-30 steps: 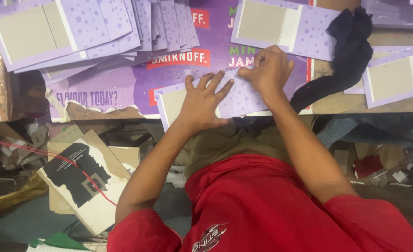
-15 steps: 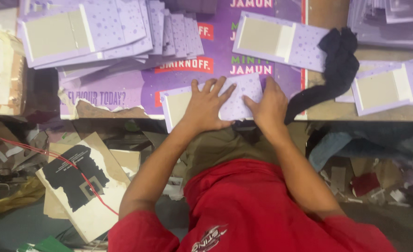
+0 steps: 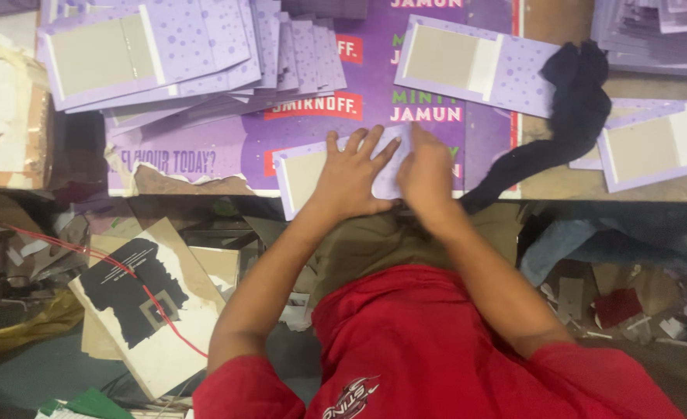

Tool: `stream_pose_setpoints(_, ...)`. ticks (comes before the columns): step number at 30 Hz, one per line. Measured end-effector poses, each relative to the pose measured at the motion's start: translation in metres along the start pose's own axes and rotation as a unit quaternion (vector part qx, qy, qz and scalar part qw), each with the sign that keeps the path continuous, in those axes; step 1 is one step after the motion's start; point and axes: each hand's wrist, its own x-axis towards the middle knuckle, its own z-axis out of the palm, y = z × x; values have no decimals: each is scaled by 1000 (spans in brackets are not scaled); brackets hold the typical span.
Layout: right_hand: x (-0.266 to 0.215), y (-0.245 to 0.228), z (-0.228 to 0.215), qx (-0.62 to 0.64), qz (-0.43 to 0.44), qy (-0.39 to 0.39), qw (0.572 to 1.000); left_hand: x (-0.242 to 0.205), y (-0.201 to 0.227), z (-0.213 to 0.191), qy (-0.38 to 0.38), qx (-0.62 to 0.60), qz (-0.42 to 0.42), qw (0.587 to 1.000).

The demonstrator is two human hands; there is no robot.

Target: The person repeatedly wipes the surface of small purple cards with a dark cloth, then folds each card and places it into a growing stack. The person handles the cards one at a time, using both hands to wipe and fold them.

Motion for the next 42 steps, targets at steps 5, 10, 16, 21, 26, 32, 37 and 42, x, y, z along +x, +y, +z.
stream_pose_setpoints(5, 25, 27, -62, 156, -14, -29, 987, -3, 1, 7, 22, 21, -67, 997)
stream_pose_setpoints(10, 24, 13, -97, -287, -190, 177, 922, -7, 9, -1, 89, 17, -295, 951)
stream_pose_setpoints(16, 33, 19, -69, 59, -79, -147, 984, -3, 32, -22, 121, -127, -421, 890)
stream_pose_setpoints(21, 30, 31, -62, 55, -122, -145, 980, 0, 2, -42, 130, -380, -440, 804)
stream_pose_setpoints(26, 36, 26, -67, 35, -134, -169, 976, 15, 18, -59, 133, -542, -311, 769)
stream_pose_setpoints(32, 43, 28, -70, 16, -149, -185, 971, 30, 34, -64, 106, -402, -325, 849)
stream_pose_setpoints(37, 38, 41, -67, 57, -159, -170, 971, -1, 6, -51, 104, -268, -461, 840)
stream_pose_setpoints(42, 44, 49, -67, 94, -116, -196, 969, -5, 18, -20, 185, -4, -284, 941)
